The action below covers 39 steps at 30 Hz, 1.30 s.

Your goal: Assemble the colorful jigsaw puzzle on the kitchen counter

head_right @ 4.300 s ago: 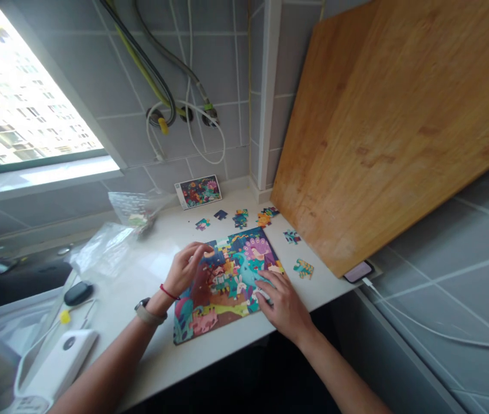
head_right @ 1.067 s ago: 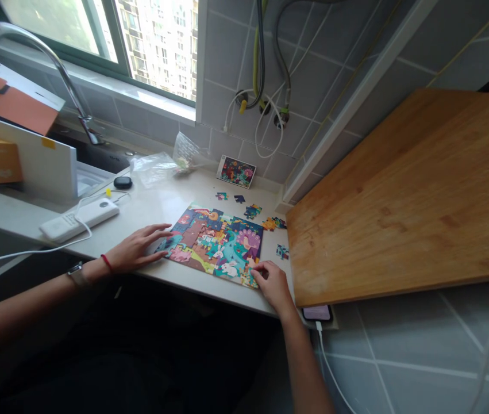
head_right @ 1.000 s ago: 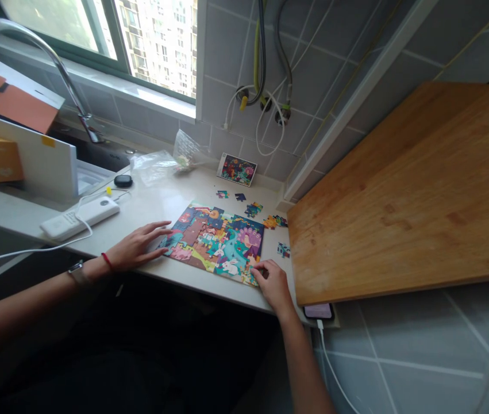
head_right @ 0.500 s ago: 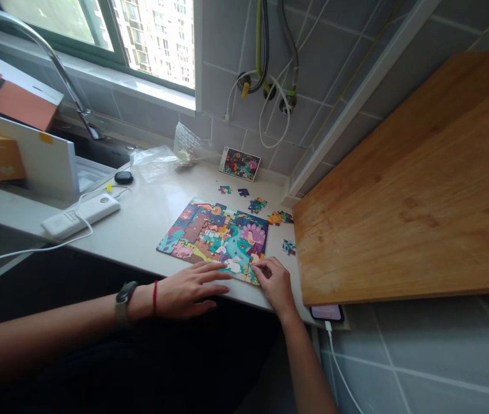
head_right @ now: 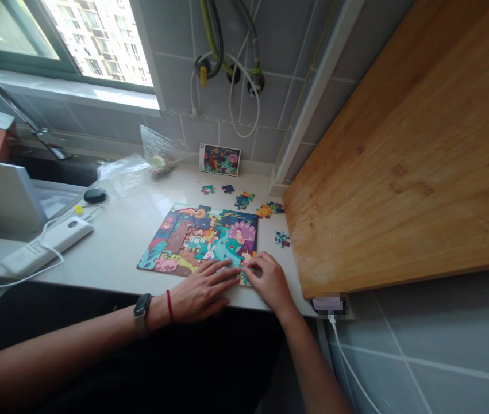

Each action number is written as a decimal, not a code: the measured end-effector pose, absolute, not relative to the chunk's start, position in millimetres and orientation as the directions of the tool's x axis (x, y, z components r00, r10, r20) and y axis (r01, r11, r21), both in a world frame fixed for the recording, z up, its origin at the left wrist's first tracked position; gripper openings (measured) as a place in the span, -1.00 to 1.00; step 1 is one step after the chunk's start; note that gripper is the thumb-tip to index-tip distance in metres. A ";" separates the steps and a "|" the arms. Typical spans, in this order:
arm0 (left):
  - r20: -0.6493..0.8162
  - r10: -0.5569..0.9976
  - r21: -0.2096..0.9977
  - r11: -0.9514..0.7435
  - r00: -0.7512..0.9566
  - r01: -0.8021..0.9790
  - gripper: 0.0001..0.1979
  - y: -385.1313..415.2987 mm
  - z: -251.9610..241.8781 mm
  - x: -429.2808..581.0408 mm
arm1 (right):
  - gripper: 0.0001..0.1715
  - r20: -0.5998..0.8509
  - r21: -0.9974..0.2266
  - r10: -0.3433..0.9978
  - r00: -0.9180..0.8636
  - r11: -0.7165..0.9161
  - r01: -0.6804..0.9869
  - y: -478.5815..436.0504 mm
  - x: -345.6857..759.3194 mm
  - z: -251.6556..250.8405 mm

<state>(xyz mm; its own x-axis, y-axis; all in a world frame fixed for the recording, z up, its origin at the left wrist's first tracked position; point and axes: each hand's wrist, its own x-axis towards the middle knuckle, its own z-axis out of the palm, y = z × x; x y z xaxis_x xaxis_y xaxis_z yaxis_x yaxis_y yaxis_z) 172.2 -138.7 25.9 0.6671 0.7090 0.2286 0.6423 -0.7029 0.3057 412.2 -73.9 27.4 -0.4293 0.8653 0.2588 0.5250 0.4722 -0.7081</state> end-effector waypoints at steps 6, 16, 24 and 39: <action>0.211 0.778 0.280 -0.628 0.592 0.726 -0.43 -142.4 25.1 174.6 | -0.91 0.276 -0.698 0.863 -0.423 0.483 0.529 -75.2 410.2 27.9; 0.199 0.782 0.238 -0.624 0.591 0.745 -0.48 -142.7 24.0 175.3 | -0.76 0.133 -0.794 0.827 -0.547 0.419 0.441 -70.1 432.3 41.2; 0.165 0.792 0.258 -0.610 0.588 0.749 -0.44 -142.3 25.0 175.5 | -0.67 0.162 -0.793 0.821 -0.547 0.438 0.423 -67.1 435.7 38.7; 0.314 0.772 0.399 -0.636 0.553 0.661 -0.64 -71.9 64.1 194.7 | -0.62 0.281 -0.786 0.901 -0.329 0.413 0.460 -67.7 427.9 29.9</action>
<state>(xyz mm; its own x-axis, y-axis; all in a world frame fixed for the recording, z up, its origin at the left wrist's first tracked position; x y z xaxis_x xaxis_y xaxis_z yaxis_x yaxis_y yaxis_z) 194.7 -71.9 64.1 0.5527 0.7718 0.3144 0.6606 -0.6357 0.3994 427.9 -67.7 29.9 -0.3293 0.9014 0.2811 0.4600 0.4132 -0.7859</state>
